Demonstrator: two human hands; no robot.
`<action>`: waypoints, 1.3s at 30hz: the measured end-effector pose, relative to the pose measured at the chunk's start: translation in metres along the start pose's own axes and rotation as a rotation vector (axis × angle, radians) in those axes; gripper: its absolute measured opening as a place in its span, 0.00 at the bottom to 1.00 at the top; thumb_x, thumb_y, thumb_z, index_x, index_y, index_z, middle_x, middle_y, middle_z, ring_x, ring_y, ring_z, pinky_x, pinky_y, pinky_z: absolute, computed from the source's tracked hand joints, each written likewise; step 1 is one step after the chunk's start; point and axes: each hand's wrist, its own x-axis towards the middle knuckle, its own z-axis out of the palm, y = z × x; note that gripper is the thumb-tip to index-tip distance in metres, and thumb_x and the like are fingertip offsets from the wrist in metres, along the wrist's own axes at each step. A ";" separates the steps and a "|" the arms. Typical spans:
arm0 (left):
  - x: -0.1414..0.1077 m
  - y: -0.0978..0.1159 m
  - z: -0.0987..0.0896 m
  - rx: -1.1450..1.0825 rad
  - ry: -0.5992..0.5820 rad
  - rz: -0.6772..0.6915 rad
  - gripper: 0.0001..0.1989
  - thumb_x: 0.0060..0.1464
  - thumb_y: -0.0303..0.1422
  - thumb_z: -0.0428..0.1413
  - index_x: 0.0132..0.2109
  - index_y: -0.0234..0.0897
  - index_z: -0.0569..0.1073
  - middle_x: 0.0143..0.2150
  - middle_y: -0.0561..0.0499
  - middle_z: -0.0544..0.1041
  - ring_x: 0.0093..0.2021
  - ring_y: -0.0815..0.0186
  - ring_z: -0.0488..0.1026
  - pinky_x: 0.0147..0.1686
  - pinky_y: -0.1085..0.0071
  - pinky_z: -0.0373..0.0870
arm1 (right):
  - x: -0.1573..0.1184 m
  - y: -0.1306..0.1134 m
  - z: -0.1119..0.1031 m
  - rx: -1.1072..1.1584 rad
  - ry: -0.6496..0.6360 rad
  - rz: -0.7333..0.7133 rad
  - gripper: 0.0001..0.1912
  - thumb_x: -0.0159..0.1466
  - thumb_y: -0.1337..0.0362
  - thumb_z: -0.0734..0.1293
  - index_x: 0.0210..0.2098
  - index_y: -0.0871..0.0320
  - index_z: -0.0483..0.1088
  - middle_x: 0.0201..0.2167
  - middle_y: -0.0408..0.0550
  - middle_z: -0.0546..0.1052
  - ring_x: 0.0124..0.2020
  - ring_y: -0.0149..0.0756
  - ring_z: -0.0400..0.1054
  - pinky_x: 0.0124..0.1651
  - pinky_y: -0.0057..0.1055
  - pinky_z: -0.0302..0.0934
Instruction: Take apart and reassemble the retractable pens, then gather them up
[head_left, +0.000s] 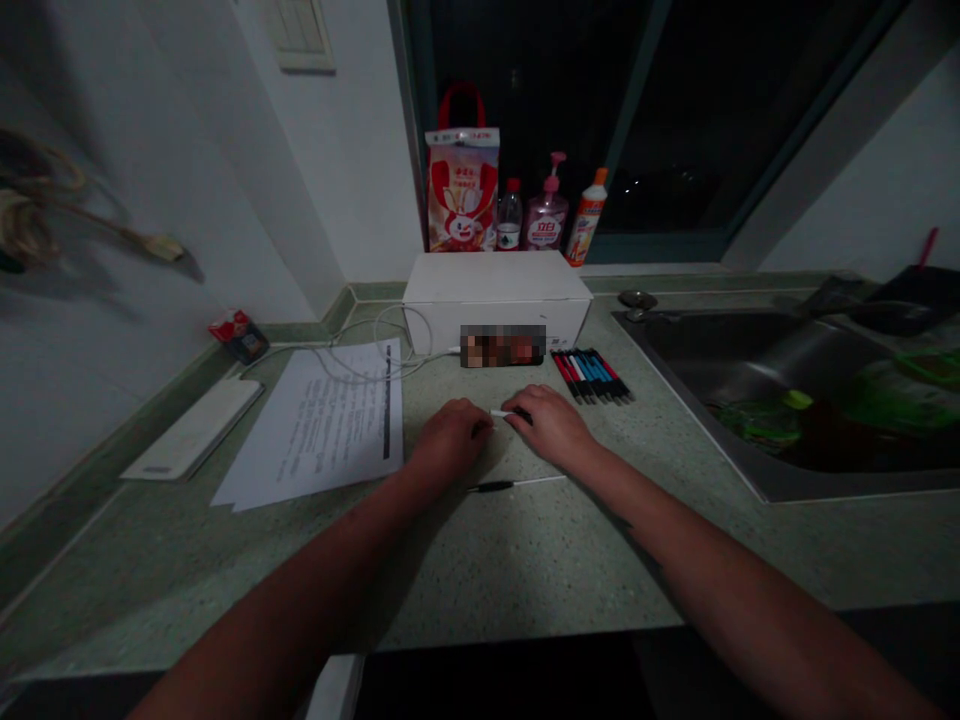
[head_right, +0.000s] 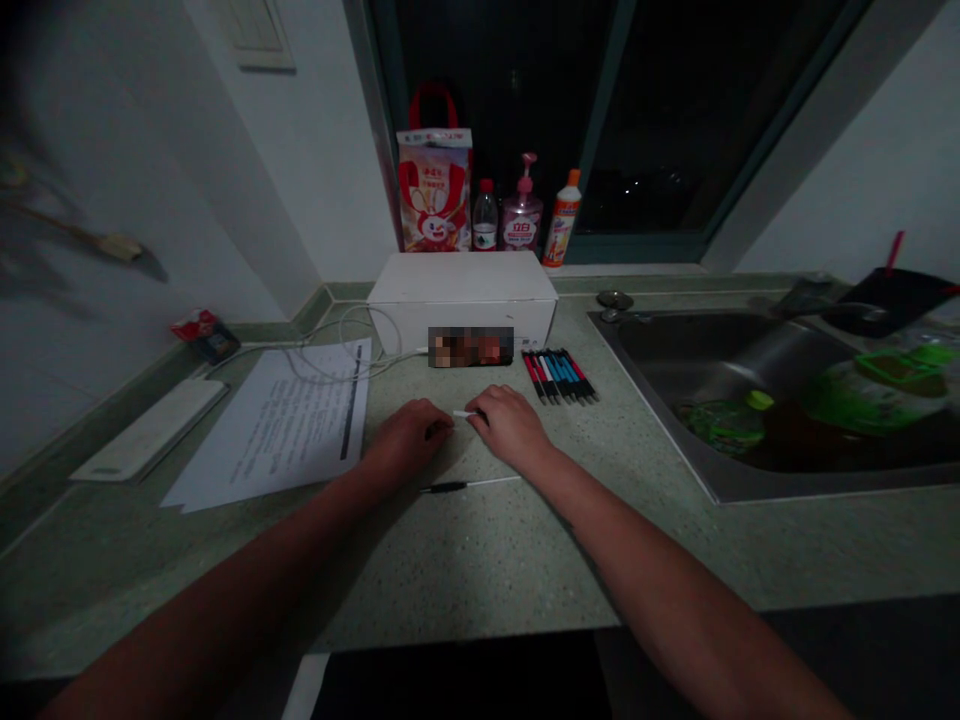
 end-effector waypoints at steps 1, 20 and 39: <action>0.000 0.000 0.001 0.003 0.000 0.000 0.07 0.63 0.29 0.58 0.42 0.39 0.82 0.42 0.46 0.80 0.46 0.58 0.76 0.46 0.65 0.70 | 0.002 -0.001 0.002 -0.001 0.000 -0.013 0.07 0.69 0.67 0.70 0.45 0.57 0.80 0.42 0.52 0.80 0.48 0.44 0.70 0.52 0.38 0.62; -0.022 0.027 -0.026 -0.012 -0.269 0.243 0.11 0.56 0.40 0.66 0.40 0.36 0.78 0.41 0.47 0.79 0.43 0.58 0.75 0.43 0.65 0.69 | -0.004 0.009 -0.006 0.039 0.101 -0.030 0.09 0.70 0.65 0.68 0.48 0.58 0.78 0.44 0.53 0.79 0.50 0.46 0.71 0.54 0.40 0.63; -0.023 0.023 -0.038 0.128 -0.297 0.272 0.06 0.58 0.36 0.62 0.38 0.37 0.78 0.41 0.45 0.79 0.41 0.58 0.76 0.41 0.65 0.69 | -0.015 -0.012 -0.023 0.143 -0.013 -0.219 0.10 0.72 0.62 0.65 0.40 0.56 0.79 0.36 0.50 0.80 0.41 0.40 0.71 0.47 0.36 0.63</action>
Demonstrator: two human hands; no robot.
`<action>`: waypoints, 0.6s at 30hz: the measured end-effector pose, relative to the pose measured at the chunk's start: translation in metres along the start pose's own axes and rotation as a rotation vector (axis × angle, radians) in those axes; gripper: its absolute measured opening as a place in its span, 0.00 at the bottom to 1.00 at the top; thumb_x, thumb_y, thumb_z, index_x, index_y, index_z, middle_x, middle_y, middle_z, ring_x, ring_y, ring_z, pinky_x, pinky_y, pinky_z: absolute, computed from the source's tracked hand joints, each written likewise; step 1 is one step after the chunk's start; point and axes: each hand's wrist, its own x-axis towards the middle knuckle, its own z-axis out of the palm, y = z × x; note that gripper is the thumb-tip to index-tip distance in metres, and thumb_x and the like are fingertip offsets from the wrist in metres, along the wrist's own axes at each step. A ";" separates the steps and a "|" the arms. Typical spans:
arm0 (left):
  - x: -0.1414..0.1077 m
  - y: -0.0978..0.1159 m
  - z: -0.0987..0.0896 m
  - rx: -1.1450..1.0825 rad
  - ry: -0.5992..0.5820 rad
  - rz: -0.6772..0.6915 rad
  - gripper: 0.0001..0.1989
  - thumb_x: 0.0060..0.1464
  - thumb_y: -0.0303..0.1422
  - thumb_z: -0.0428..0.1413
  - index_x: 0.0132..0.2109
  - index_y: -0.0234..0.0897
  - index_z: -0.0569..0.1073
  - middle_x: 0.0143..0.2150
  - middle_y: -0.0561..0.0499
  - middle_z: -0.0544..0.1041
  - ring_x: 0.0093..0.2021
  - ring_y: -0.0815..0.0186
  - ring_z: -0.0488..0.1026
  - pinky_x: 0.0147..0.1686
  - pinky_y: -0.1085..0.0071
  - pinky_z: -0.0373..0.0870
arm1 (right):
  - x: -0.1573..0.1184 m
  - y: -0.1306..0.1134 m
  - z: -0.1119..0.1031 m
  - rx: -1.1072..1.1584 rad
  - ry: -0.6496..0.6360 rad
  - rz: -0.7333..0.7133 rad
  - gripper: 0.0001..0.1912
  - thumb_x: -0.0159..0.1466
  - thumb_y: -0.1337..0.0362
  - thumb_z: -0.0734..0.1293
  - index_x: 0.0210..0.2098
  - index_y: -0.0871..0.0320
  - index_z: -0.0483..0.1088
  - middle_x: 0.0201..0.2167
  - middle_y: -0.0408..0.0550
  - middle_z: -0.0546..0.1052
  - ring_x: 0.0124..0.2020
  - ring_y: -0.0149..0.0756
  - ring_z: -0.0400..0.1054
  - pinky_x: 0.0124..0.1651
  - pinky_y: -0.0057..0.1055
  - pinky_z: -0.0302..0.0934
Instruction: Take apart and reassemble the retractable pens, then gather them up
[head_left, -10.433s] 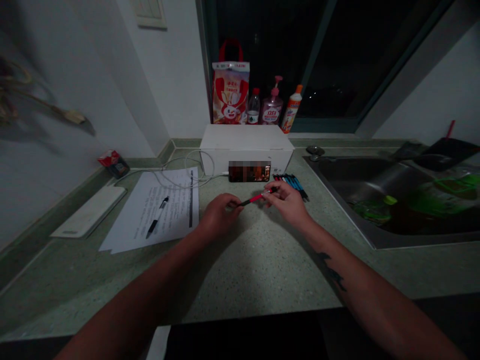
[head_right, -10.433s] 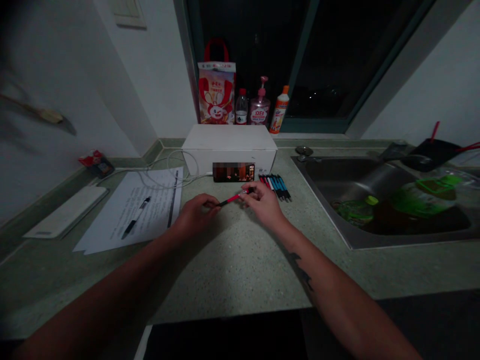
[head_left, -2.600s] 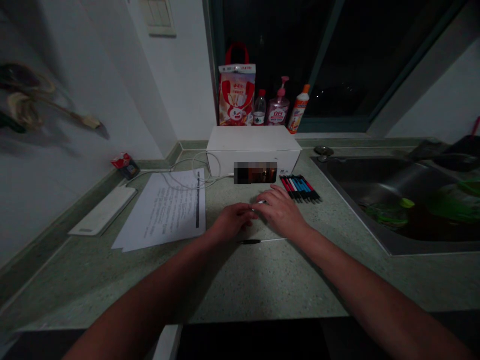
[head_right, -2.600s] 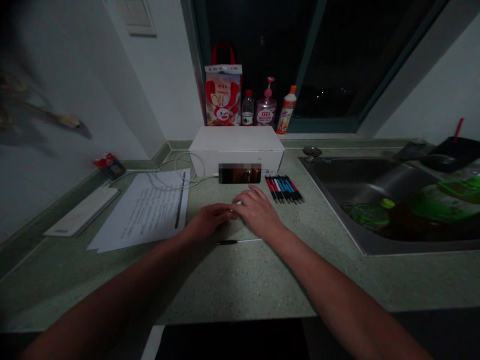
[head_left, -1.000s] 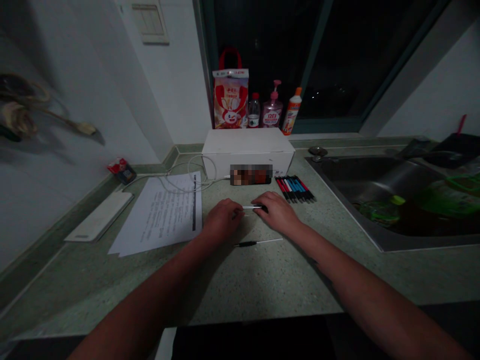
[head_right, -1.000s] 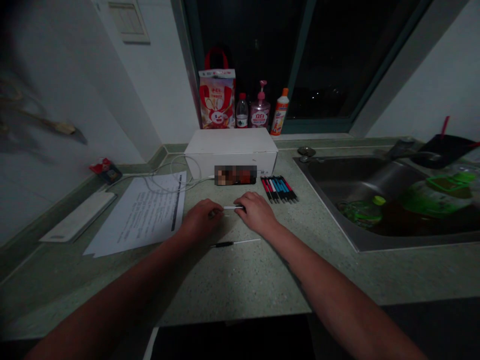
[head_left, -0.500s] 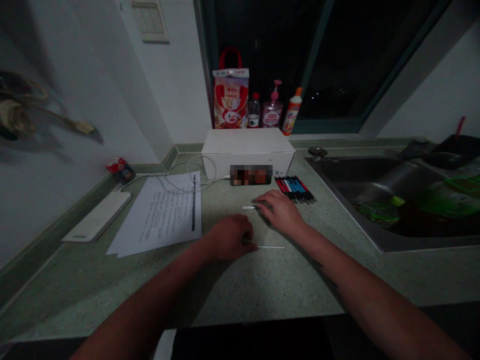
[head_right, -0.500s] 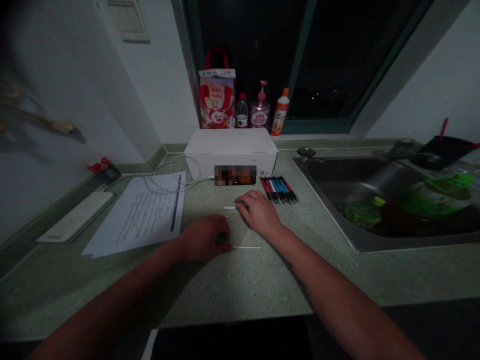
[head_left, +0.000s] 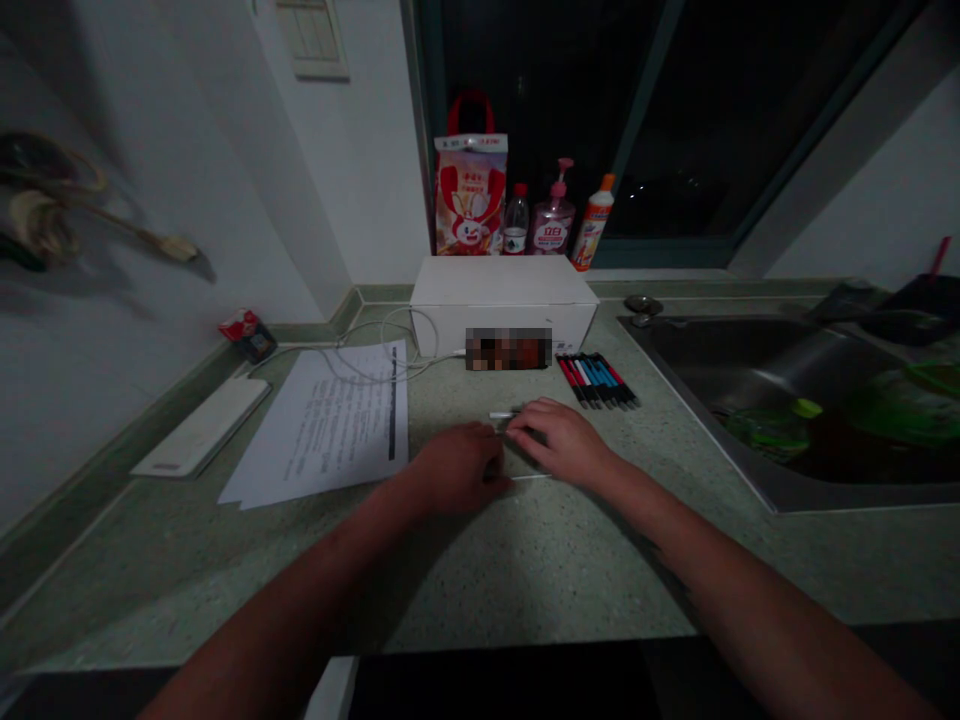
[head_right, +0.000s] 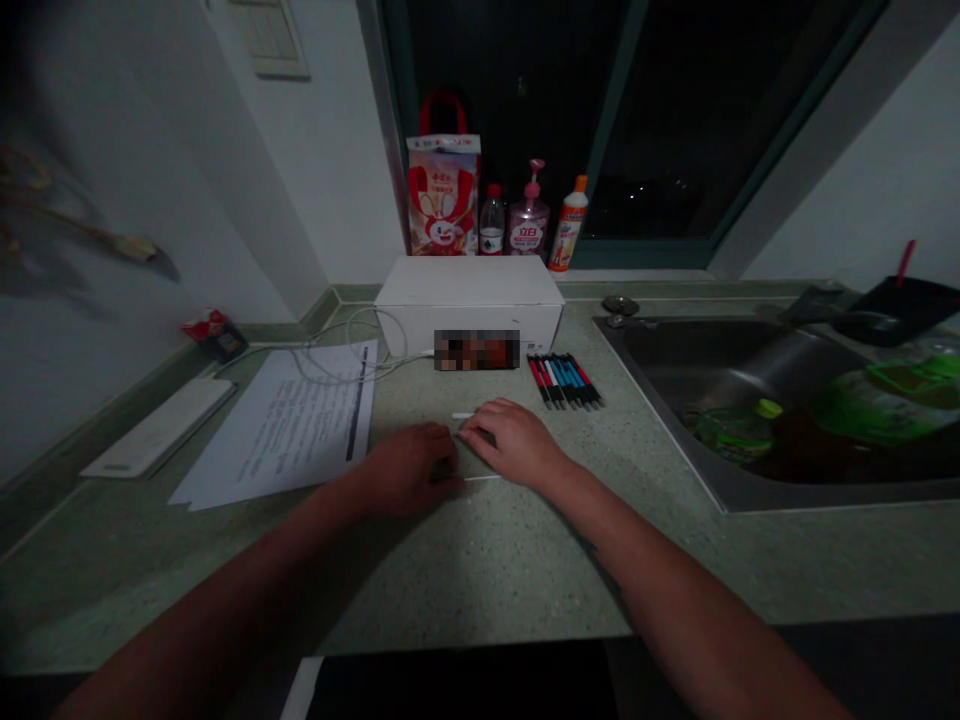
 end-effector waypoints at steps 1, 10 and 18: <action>-0.002 -0.001 -0.001 0.004 0.000 -0.011 0.08 0.57 0.38 0.63 0.38 0.37 0.78 0.40 0.45 0.79 0.41 0.57 0.76 0.40 0.65 0.69 | 0.000 0.000 -0.001 -0.004 0.001 0.008 0.10 0.72 0.62 0.65 0.40 0.56 0.79 0.36 0.50 0.80 0.41 0.40 0.71 0.47 0.36 0.63; -0.003 -0.002 0.000 0.045 -0.052 -0.013 0.04 0.57 0.32 0.59 0.37 0.37 0.78 0.39 0.44 0.80 0.40 0.55 0.77 0.39 0.63 0.69 | 0.000 -0.002 -0.004 0.008 -0.020 -0.004 0.09 0.72 0.62 0.66 0.39 0.56 0.78 0.37 0.49 0.80 0.43 0.40 0.71 0.48 0.36 0.62; 0.007 -0.009 -0.002 0.042 0.105 -0.107 0.07 0.64 0.31 0.58 0.45 0.36 0.78 0.43 0.43 0.81 0.45 0.54 0.76 0.47 0.60 0.69 | 0.001 -0.004 -0.002 -0.019 -0.133 -0.061 0.05 0.70 0.66 0.68 0.40 0.56 0.77 0.35 0.48 0.79 0.42 0.40 0.70 0.46 0.36 0.61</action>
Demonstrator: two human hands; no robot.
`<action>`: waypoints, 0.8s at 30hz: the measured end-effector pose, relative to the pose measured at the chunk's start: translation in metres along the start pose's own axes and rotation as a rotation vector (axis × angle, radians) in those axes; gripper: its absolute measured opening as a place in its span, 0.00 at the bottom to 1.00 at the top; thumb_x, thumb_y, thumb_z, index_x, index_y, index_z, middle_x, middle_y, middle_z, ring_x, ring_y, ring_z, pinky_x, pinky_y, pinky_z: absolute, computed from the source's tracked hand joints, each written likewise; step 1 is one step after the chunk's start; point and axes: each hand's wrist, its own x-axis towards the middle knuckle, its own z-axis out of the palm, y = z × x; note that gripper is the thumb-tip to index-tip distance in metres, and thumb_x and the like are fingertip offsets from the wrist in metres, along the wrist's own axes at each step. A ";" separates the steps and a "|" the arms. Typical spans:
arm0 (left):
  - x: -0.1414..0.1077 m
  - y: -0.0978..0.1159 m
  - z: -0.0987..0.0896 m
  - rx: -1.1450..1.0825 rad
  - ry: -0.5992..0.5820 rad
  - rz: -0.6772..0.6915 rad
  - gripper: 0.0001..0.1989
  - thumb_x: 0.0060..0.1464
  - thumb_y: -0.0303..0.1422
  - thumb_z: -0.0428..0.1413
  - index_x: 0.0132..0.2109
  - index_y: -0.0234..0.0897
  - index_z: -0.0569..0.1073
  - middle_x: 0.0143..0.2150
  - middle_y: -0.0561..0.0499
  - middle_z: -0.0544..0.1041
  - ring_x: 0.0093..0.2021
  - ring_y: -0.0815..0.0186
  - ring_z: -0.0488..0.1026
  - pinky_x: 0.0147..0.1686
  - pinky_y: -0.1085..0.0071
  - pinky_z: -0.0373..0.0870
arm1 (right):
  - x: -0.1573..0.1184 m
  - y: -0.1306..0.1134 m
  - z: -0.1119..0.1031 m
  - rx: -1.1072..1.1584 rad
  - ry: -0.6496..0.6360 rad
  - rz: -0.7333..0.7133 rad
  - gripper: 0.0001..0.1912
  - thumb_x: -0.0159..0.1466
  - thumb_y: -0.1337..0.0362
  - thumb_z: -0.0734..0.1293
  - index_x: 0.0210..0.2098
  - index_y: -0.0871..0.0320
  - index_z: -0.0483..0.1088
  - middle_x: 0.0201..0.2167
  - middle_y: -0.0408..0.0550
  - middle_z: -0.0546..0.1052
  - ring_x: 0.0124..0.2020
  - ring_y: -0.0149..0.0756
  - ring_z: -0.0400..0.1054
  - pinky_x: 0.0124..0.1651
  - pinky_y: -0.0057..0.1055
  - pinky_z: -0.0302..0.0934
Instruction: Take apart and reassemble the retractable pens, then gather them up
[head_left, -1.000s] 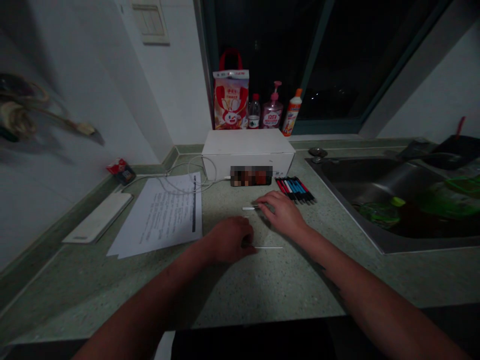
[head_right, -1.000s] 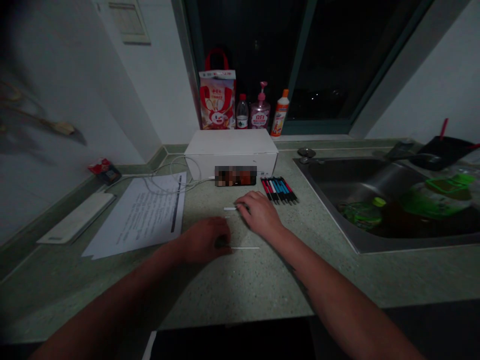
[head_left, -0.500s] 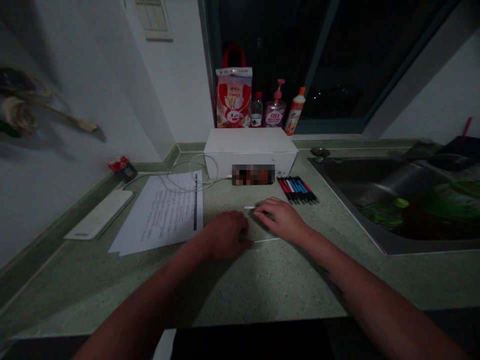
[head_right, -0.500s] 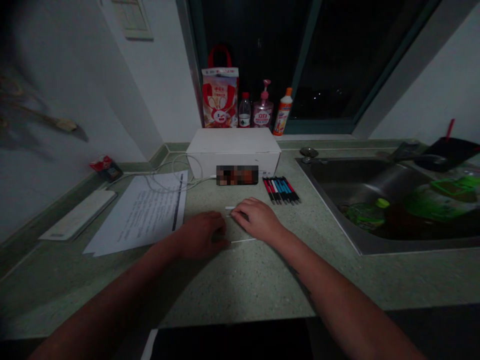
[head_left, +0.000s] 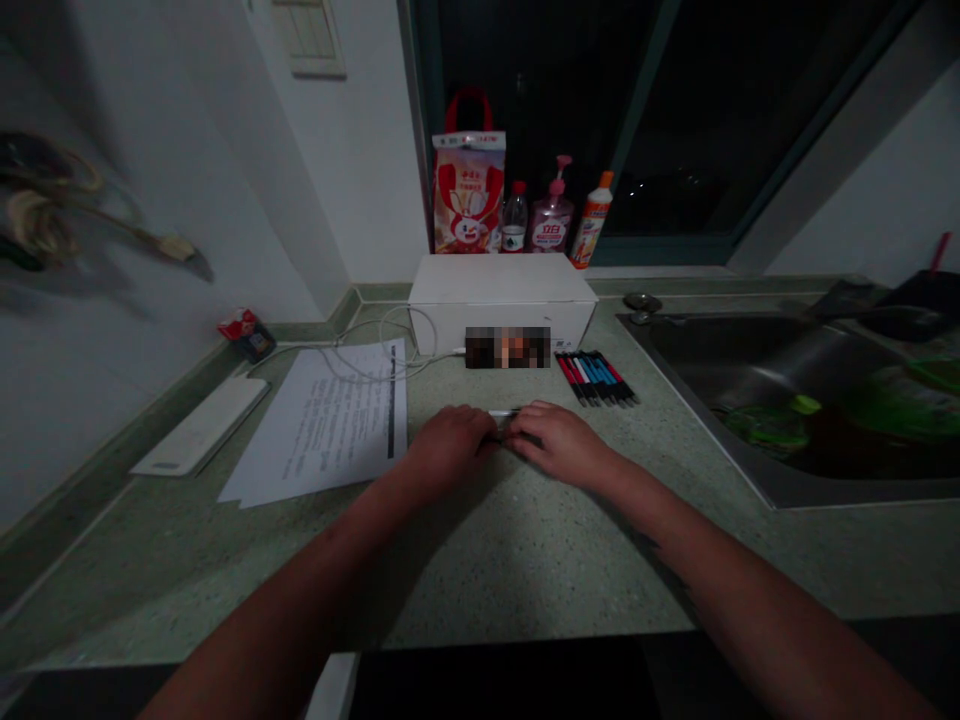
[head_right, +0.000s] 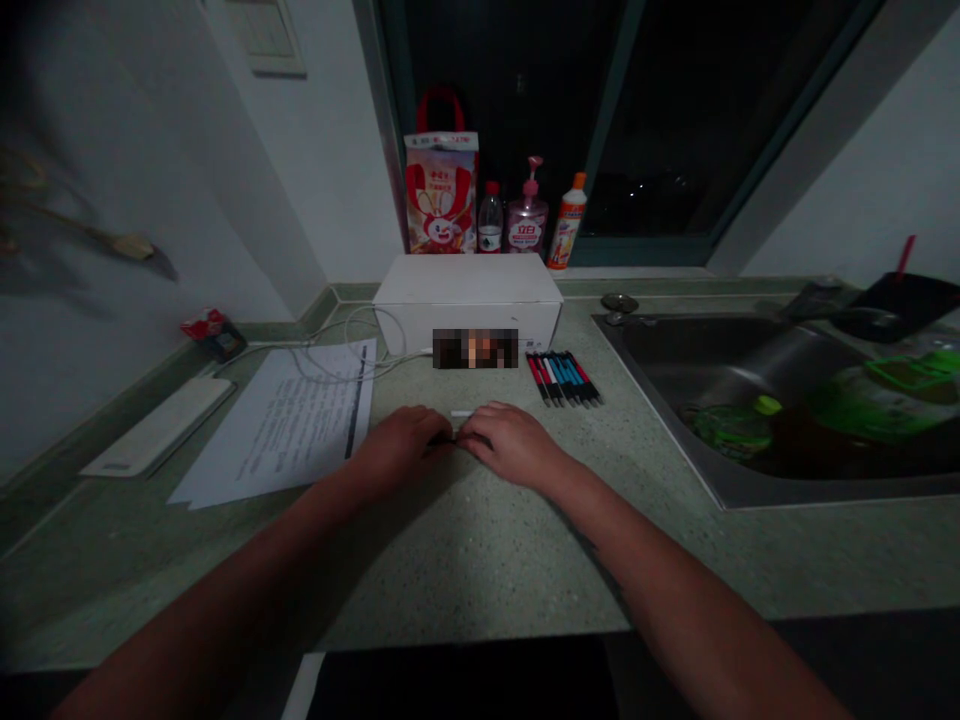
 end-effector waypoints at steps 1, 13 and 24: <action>0.000 -0.001 0.000 -0.011 0.022 0.016 0.07 0.64 0.31 0.58 0.46 0.36 0.79 0.43 0.44 0.81 0.46 0.54 0.76 0.48 0.60 0.68 | 0.000 0.000 0.000 -0.004 0.002 0.010 0.04 0.70 0.67 0.68 0.40 0.56 0.77 0.36 0.48 0.79 0.42 0.40 0.70 0.46 0.36 0.61; 0.004 -0.014 0.002 -0.003 0.088 -0.028 0.12 0.64 0.28 0.56 0.52 0.37 0.79 0.45 0.43 0.79 0.48 0.55 0.75 0.49 0.60 0.70 | -0.003 0.011 -0.002 -0.110 0.077 0.191 0.07 0.71 0.64 0.68 0.44 0.56 0.79 0.39 0.51 0.81 0.44 0.43 0.72 0.48 0.38 0.63; 0.002 -0.008 0.014 -0.207 0.143 -0.060 0.06 0.62 0.29 0.57 0.43 0.39 0.79 0.40 0.49 0.77 0.41 0.62 0.74 0.41 0.67 0.69 | 0.000 0.006 0.007 0.051 0.047 0.135 0.04 0.69 0.64 0.71 0.43 0.55 0.79 0.37 0.48 0.80 0.41 0.38 0.73 0.44 0.32 0.63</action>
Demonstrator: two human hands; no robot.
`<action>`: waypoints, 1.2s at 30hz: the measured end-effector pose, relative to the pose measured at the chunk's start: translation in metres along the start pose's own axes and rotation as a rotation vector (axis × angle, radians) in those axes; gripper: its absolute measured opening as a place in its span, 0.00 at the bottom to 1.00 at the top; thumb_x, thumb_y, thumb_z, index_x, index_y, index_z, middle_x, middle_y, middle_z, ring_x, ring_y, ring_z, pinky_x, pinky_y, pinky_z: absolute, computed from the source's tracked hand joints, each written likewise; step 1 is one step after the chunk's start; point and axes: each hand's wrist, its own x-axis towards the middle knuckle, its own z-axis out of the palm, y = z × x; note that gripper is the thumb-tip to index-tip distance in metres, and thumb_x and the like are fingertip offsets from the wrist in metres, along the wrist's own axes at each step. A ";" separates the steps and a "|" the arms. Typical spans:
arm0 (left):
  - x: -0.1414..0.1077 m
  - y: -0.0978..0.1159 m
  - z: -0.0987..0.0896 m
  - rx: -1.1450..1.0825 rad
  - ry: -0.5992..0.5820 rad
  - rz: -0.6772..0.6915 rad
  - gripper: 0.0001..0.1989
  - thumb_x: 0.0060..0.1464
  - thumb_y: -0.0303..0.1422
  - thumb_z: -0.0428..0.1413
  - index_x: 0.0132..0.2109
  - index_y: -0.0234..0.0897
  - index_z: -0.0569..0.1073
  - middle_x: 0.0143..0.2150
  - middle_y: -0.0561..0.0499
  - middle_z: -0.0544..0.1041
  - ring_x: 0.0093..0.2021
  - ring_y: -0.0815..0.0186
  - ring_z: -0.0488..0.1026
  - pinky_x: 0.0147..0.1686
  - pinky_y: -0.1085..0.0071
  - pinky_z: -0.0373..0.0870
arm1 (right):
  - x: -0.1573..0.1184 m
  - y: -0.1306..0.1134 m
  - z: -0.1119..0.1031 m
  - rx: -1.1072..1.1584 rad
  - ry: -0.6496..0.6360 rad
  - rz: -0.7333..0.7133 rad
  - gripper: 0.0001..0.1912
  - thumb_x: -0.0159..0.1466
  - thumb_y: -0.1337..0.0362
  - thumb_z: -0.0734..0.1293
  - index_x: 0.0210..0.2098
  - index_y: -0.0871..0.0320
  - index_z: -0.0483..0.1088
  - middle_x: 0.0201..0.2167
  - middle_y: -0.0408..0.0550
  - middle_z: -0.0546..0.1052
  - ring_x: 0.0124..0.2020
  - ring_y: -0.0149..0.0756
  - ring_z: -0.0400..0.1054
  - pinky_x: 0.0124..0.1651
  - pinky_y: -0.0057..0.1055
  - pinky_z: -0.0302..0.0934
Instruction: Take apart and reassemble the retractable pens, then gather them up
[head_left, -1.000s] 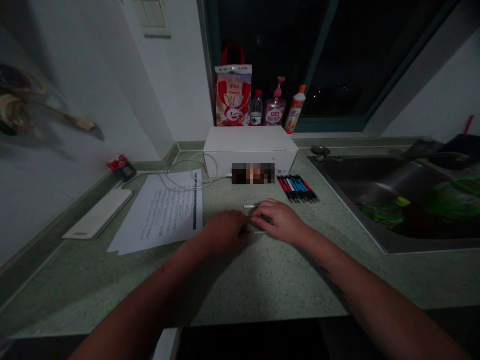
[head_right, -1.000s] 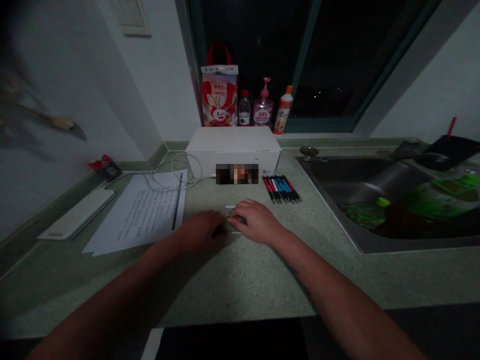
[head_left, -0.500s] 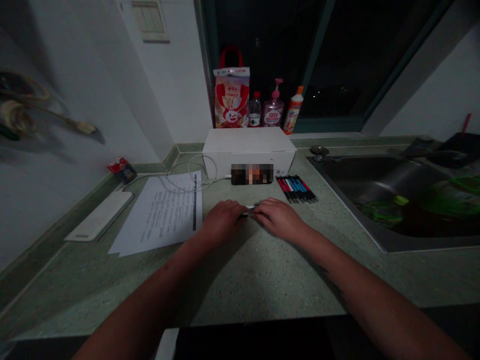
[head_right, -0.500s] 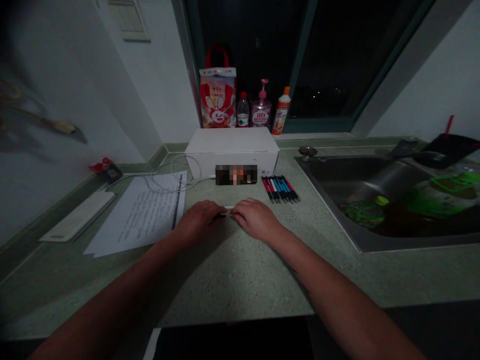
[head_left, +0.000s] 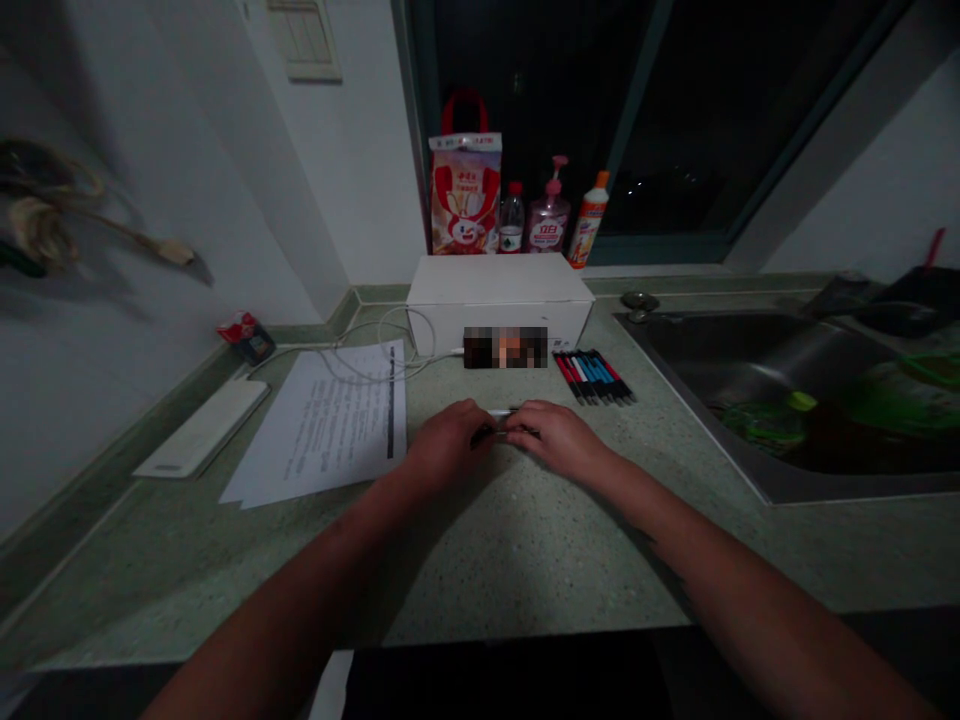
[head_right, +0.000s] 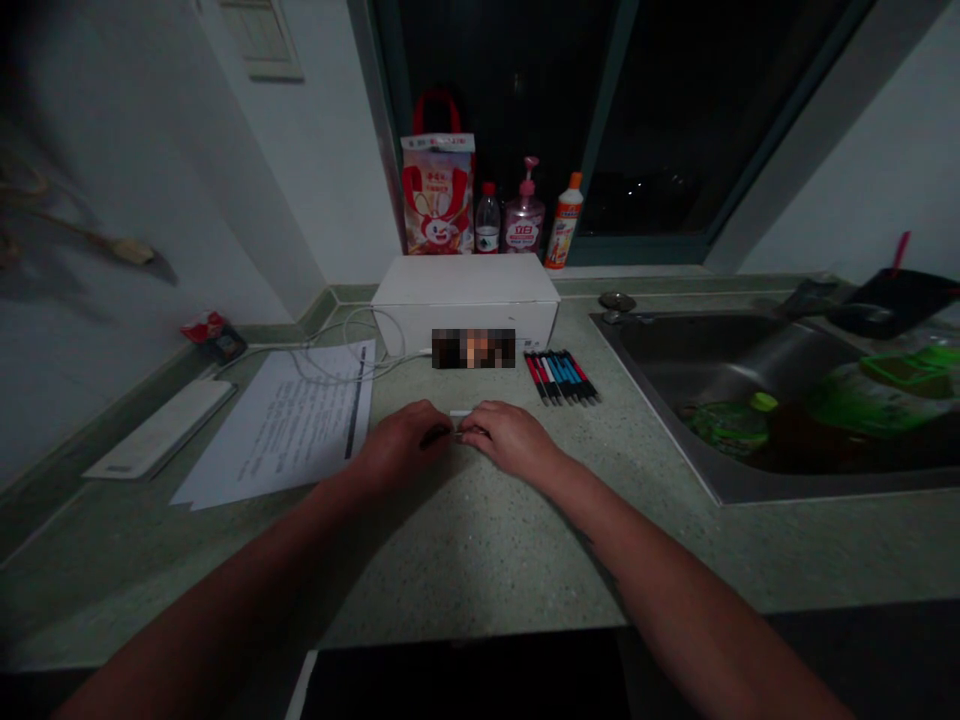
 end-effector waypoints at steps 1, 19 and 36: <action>0.000 0.001 0.000 0.005 -0.016 0.008 0.06 0.62 0.29 0.57 0.42 0.39 0.79 0.40 0.49 0.77 0.41 0.62 0.74 0.41 0.67 0.68 | 0.000 -0.001 0.000 0.005 -0.001 0.005 0.04 0.68 0.64 0.72 0.42 0.56 0.79 0.36 0.48 0.80 0.40 0.37 0.73 0.43 0.32 0.63; 0.003 -0.009 -0.009 0.172 -0.030 -0.156 0.08 0.62 0.30 0.55 0.41 0.39 0.80 0.41 0.45 0.78 0.41 0.58 0.75 0.39 0.65 0.66 | -0.004 0.006 -0.016 -0.056 -0.043 0.144 0.05 0.67 0.70 0.69 0.37 0.57 0.78 0.36 0.48 0.78 0.38 0.37 0.71 0.41 0.31 0.59; 0.006 -0.014 0.001 -0.230 0.162 -0.170 0.11 0.58 0.34 0.60 0.48 0.38 0.79 0.42 0.46 0.81 0.41 0.57 0.77 0.42 0.62 0.71 | -0.003 0.000 -0.009 -0.003 -0.012 0.121 0.06 0.66 0.66 0.72 0.43 0.56 0.78 0.36 0.47 0.77 0.37 0.37 0.71 0.41 0.33 0.61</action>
